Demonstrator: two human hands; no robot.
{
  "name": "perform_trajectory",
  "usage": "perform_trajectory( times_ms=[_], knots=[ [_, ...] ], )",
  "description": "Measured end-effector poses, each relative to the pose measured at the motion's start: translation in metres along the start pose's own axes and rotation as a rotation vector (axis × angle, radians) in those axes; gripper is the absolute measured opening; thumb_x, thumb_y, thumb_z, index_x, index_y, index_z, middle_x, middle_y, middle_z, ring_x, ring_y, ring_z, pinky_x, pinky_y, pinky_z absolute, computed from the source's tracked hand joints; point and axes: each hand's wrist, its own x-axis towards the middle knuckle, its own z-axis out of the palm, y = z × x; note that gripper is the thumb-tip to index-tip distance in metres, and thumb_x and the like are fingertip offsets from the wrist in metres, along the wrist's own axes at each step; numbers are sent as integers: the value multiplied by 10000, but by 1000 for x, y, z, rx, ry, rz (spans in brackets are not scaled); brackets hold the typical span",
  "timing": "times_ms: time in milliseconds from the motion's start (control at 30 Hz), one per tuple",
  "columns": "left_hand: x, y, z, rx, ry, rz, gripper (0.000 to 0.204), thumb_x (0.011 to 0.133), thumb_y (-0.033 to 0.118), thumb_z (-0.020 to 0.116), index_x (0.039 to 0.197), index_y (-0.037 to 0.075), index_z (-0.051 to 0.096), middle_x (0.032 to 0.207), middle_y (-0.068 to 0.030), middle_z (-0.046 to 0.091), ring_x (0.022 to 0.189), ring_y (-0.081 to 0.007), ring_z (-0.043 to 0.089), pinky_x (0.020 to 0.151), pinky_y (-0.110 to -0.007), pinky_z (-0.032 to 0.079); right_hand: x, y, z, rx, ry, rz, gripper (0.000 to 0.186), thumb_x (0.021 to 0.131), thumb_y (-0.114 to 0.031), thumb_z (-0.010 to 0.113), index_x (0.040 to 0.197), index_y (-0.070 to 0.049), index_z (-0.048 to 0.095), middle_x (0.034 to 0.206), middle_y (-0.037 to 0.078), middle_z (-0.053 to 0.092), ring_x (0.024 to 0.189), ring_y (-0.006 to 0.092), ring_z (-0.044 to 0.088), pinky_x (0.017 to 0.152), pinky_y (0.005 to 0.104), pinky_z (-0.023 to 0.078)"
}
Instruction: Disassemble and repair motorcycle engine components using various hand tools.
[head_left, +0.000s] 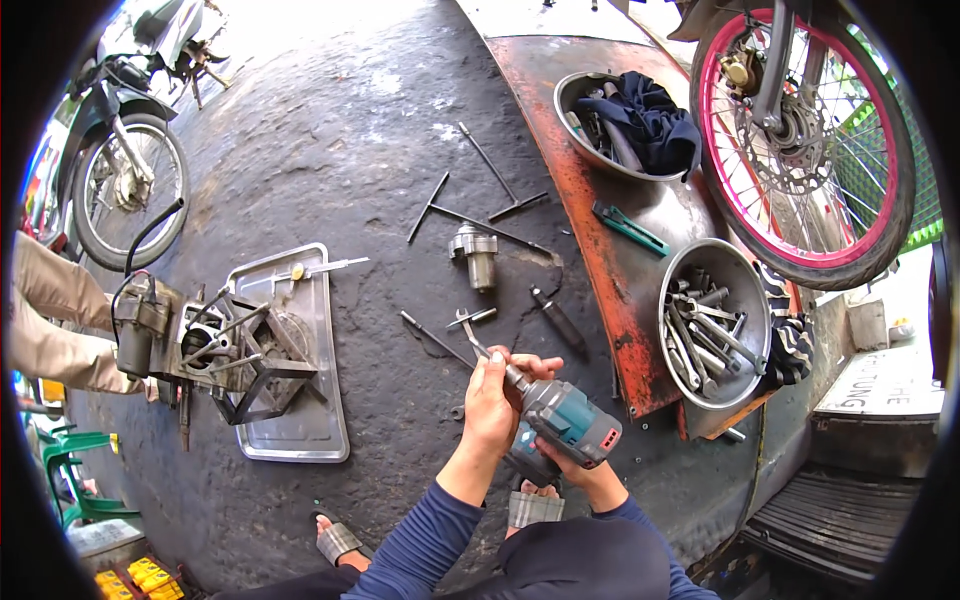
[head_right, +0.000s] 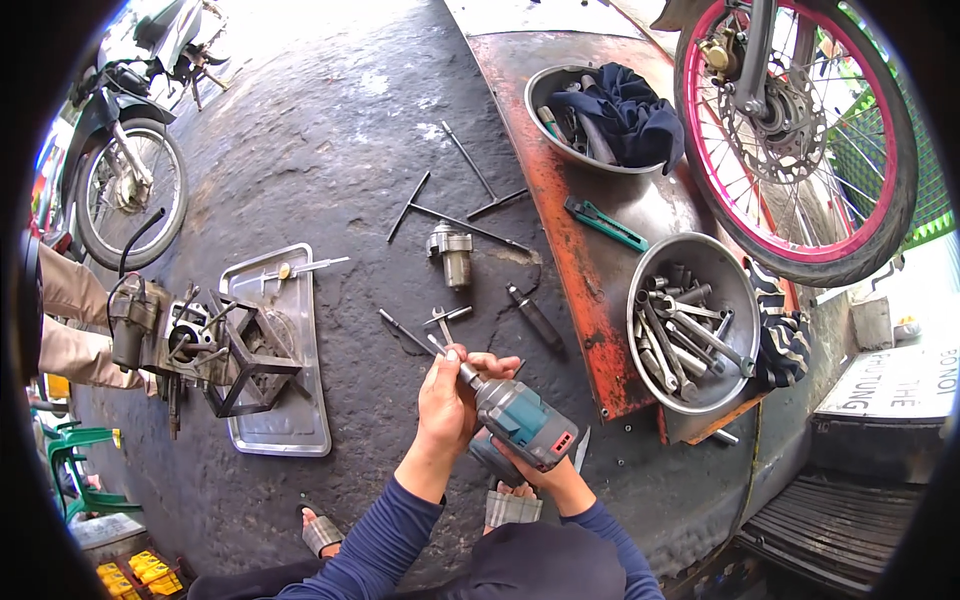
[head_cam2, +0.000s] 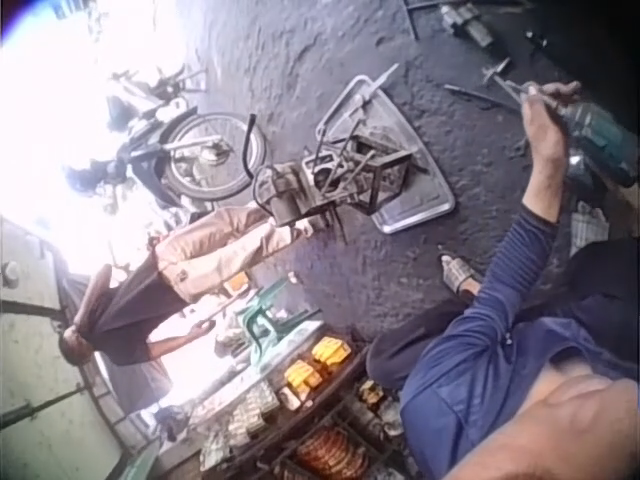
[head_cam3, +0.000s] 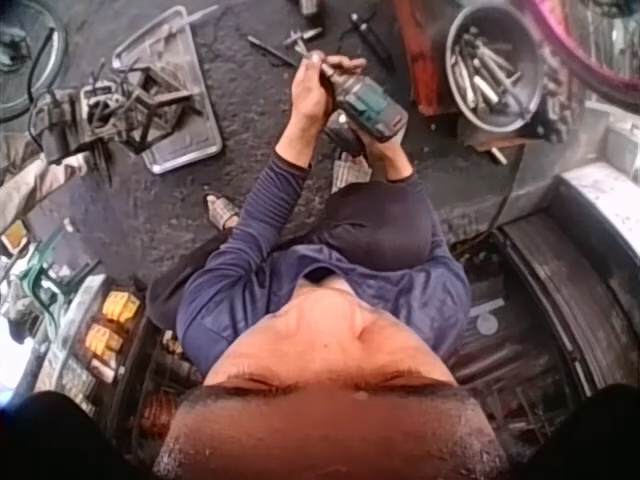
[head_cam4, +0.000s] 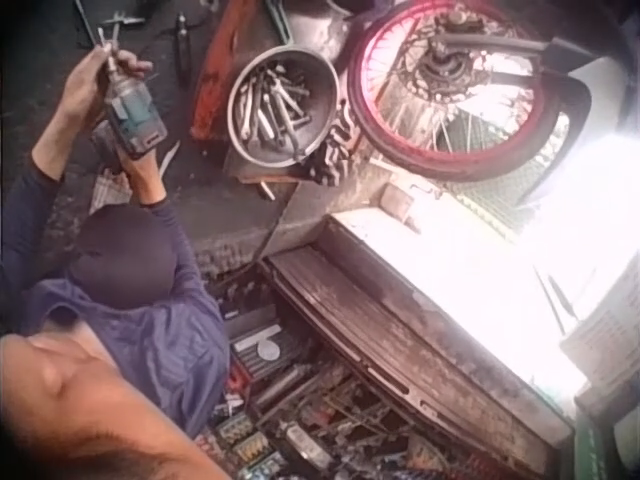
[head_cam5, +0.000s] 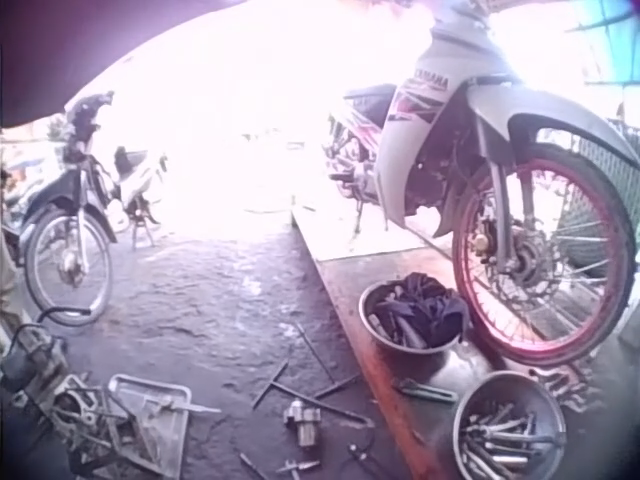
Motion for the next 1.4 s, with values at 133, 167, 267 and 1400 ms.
perform_trajectory(
  times_ms=[133,167,267,1400],
  knots=[
    [7,-11,-4,82,9,-71,246,1155,327,383,1112,136,533,1219,-233,705,1273,-394,635,1098,-520,498,-6,18,-1,114,19,75,314,933,-135,793,1228,-64,708,1163,89,741,1062,249,707,917,387,552],
    [8,-17,-2,106,-6,-99,245,1155,328,382,1115,136,530,1219,-233,704,1284,-395,627,1102,-518,494,-9,24,-1,102,42,74,326,938,-135,789,1243,-64,701,1177,87,737,1067,250,704,925,390,549],
    [8,-26,3,42,-218,-142,206,1149,310,407,1136,130,506,1315,-241,662,1347,-394,579,1130,-506,471,-17,42,-3,139,61,94,345,953,-142,777,1276,-66,682,1203,78,724,1074,243,697,935,392,545],
    [42,-14,57,-34,-50,-219,198,1055,180,637,1207,54,616,1072,-131,721,1068,-342,745,854,-562,667,-70,54,-30,465,50,317,507,1037,-10,611,1515,-132,495,1461,123,557,1251,233,634,1045,402,592]
  ],
)
